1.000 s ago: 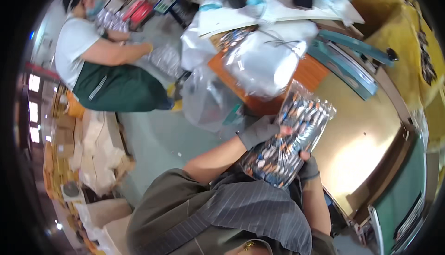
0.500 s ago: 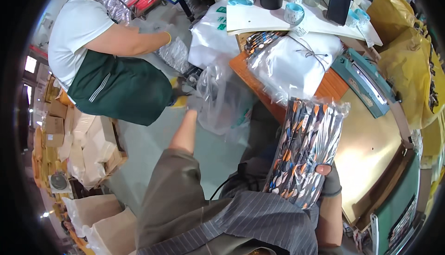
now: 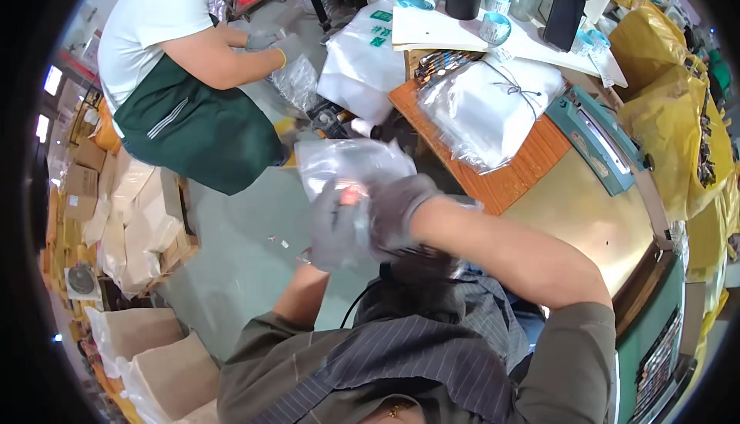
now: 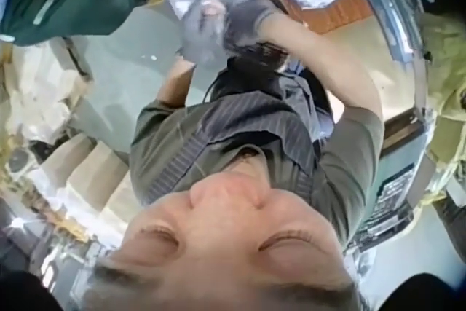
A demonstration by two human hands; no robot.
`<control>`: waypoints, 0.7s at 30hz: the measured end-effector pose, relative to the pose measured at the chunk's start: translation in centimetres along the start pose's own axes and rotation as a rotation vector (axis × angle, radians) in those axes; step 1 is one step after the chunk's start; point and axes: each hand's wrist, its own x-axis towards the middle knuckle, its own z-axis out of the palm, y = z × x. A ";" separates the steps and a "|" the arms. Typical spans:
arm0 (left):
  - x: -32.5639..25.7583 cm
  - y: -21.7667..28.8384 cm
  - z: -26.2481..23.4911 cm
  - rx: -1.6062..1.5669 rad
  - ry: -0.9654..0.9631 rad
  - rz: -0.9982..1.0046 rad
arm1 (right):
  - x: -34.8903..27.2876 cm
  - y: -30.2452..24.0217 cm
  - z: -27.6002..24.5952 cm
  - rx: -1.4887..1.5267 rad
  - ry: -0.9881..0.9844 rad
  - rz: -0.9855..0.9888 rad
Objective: Gather batches of products from a conveyor, place them into plastic sleeves, and seal them using a heat sealing machine.
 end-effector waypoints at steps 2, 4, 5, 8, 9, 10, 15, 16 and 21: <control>-0.6 2.8 0.7 -0.178 -0.232 0.141 | -0.6 -0.7 0.5 -0.015 0.023 0.002; -3.3 6.3 5.2 -0.099 0.254 0.746 | -0.5 -1.7 0.8 -0.040 0.049 0.006; -1.5 12.3 3.5 -0.542 -0.641 0.677 | -2.7 -1.6 0.3 -0.032 0.111 0.040; -3.3 17.0 6.3 -0.796 -0.959 0.739 | -4.9 -0.7 0.1 -0.049 0.200 0.110; -3.6 17.5 6.1 -0.805 -0.979 0.765 | -5.8 -0.3 0.3 -0.050 0.230 0.136; -3.6 18.0 5.6 -0.756 -0.976 0.741 | -6.8 0.1 0.5 -0.049 0.262 0.165; -3.8 18.9 8.8 -0.895 -1.081 0.792 | -14.5 3.2 2.4 -0.014 0.468 0.382; -3.2 19.1 8.9 -0.768 -1.167 0.731 | -16.5 3.9 3.0 0.001 0.518 0.438; -1.3 18.1 12.0 -0.461 -1.051 0.897 | -24.4 5.1 8.0 0.088 0.696 0.680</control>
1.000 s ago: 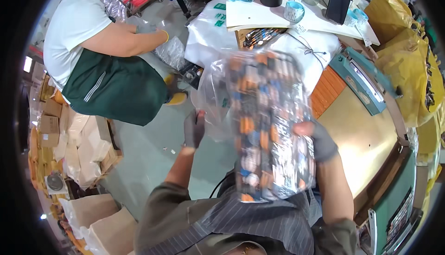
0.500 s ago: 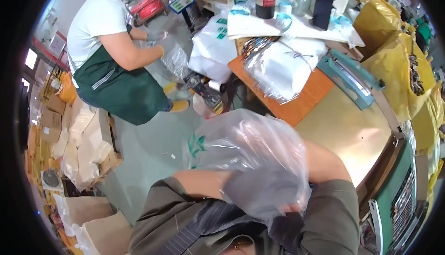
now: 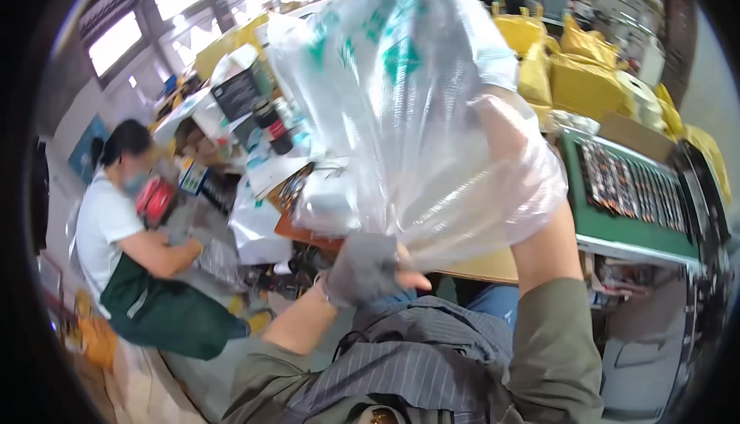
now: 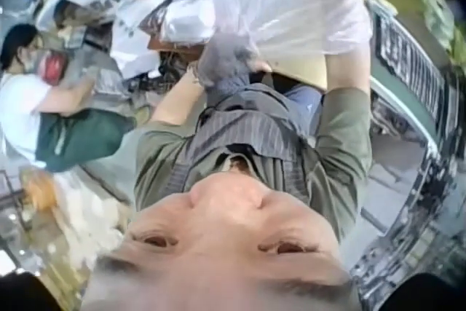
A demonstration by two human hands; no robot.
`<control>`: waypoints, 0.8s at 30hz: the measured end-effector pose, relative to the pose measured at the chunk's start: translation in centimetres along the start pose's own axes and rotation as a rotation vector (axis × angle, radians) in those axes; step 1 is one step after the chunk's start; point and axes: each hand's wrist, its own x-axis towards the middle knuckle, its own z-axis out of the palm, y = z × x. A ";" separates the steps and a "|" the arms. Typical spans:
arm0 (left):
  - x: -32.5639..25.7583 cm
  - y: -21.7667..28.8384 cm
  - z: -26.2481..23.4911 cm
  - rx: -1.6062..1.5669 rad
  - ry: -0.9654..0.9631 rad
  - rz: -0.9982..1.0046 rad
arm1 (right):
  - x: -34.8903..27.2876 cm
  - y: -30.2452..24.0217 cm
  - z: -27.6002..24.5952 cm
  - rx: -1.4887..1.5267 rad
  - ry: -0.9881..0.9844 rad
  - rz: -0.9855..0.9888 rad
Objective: Gather batches of products from a conveyor, place them into plastic sleeves, and seal them using a heat sealing machine.
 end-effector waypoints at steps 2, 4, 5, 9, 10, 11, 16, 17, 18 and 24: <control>0.0 -2.0 2.0 0.088 -0.001 -0.093 | -2.0 1.3 0.9 0.017 0.029 0.071; 1.0 -2.6 5.6 0.114 -0.056 -0.368 | -3.7 2.6 1.2 0.017 0.049 0.130; 1.2 -1.4 7.1 0.001 -0.146 -0.395 | -4.5 3.2 1.5 0.012 0.052 0.153; -1.3 1.4 13.2 -0.469 -0.589 -0.117 | -6.2 5.9 2.0 -0.033 0.051 0.231; -0.5 3.7 12.1 -0.591 -0.693 0.008 | -6.4 6.1 2.5 -0.032 0.044 0.241; 0.2 5.0 10.9 -0.614 -0.687 0.008 | -6.5 6.2 3.3 -0.036 0.027 0.251; -0.2 9.2 10.4 -0.705 -0.375 0.377 | -6.1 6.7 6.3 -0.120 -0.077 0.269; 0.3 9.8 9.7 -0.711 -0.345 0.379 | -5.6 6.7 6.5 -0.146 -0.095 0.266; 1.3 10.7 8.6 -0.660 -0.533 0.359 | -5.2 6.7 6.9 -0.170 -0.121 0.259; 0.8 14.6 10.8 -0.794 0.197 0.400 | 1.2 1.6 8.7 -0.353 -0.241 0.026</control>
